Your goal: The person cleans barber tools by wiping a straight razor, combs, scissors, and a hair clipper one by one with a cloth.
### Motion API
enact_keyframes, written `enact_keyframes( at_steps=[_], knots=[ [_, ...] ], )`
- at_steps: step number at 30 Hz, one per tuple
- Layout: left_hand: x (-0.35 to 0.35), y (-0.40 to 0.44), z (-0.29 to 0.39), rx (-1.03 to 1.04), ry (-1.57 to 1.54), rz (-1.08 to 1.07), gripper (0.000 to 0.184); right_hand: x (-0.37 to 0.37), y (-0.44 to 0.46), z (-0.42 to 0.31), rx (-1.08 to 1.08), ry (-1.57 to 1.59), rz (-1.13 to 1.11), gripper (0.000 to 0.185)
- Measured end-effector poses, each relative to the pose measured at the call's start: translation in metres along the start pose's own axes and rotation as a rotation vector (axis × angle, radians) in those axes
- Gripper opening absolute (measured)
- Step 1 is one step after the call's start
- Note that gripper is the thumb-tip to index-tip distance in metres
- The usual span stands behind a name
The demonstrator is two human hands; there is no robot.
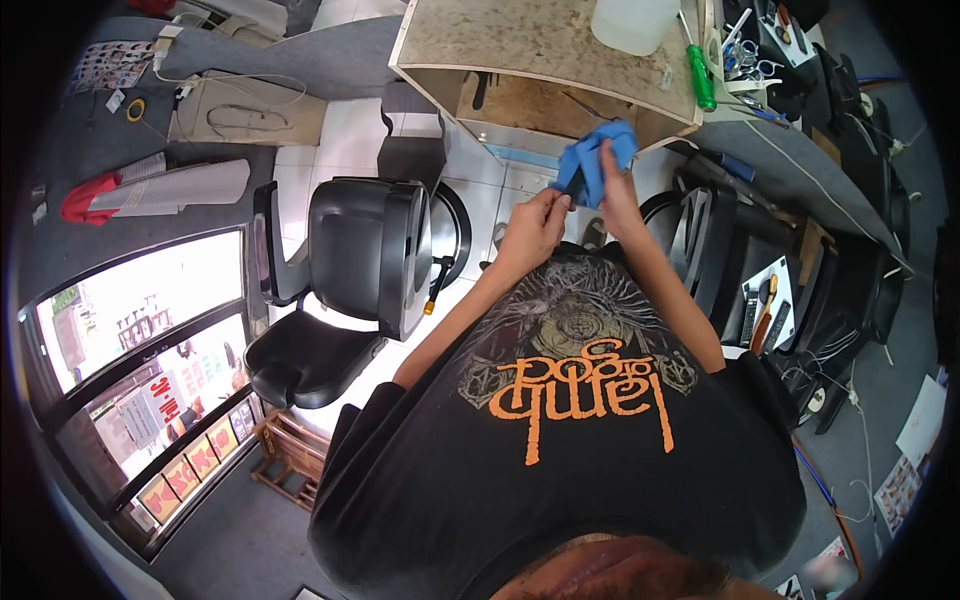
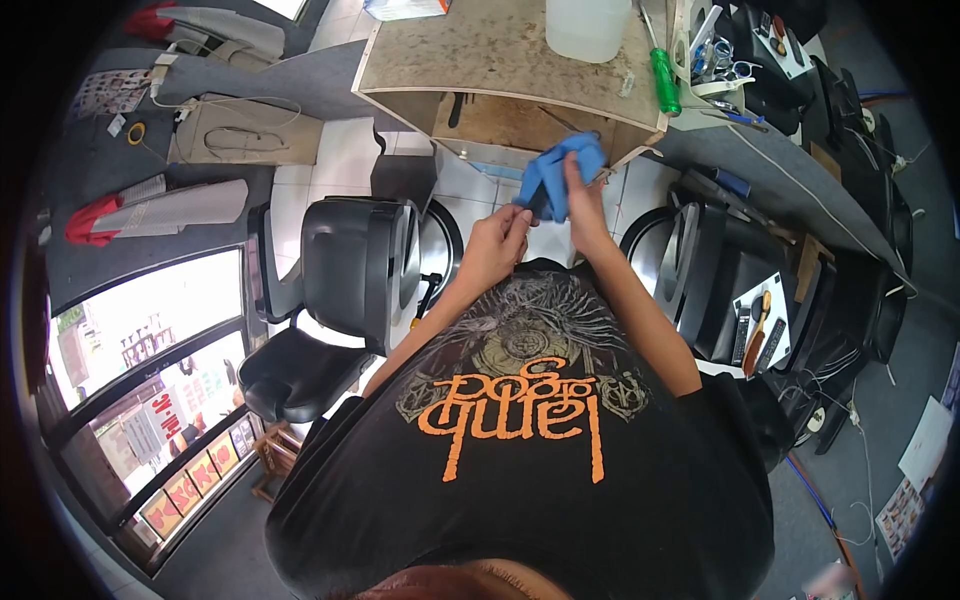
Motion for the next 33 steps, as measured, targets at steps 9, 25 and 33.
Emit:
enact_keyframes(
  at_steps=[9, 25, 33],
  knots=[
    [-0.009, -0.008, 0.006, -0.086, -0.130, 0.044, 0.026, -0.016, -0.016, -0.029, 0.075, 0.233, -0.173, 0.065],
    [-0.001, -0.007, 0.002, -0.076, 0.045, -0.050, 0.026, 0.004, -0.011, -0.003, -0.137, -0.536, 0.030, 0.041],
    [-0.020, -0.013, 0.003, -0.121, -0.061, 0.093, 0.025, -0.005, -0.013, -0.023, 0.029, 0.168, -0.047, 0.063]
  ],
)
Point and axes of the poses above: each hand's wrist, its own y-axis towards the middle knuckle, its own x-axis out of the palm, z = x × y, the point moved 2 cm from there along y, towards the middle knuckle, and after that the axes turned 11 degrees about -z, right-handed, at the moved point
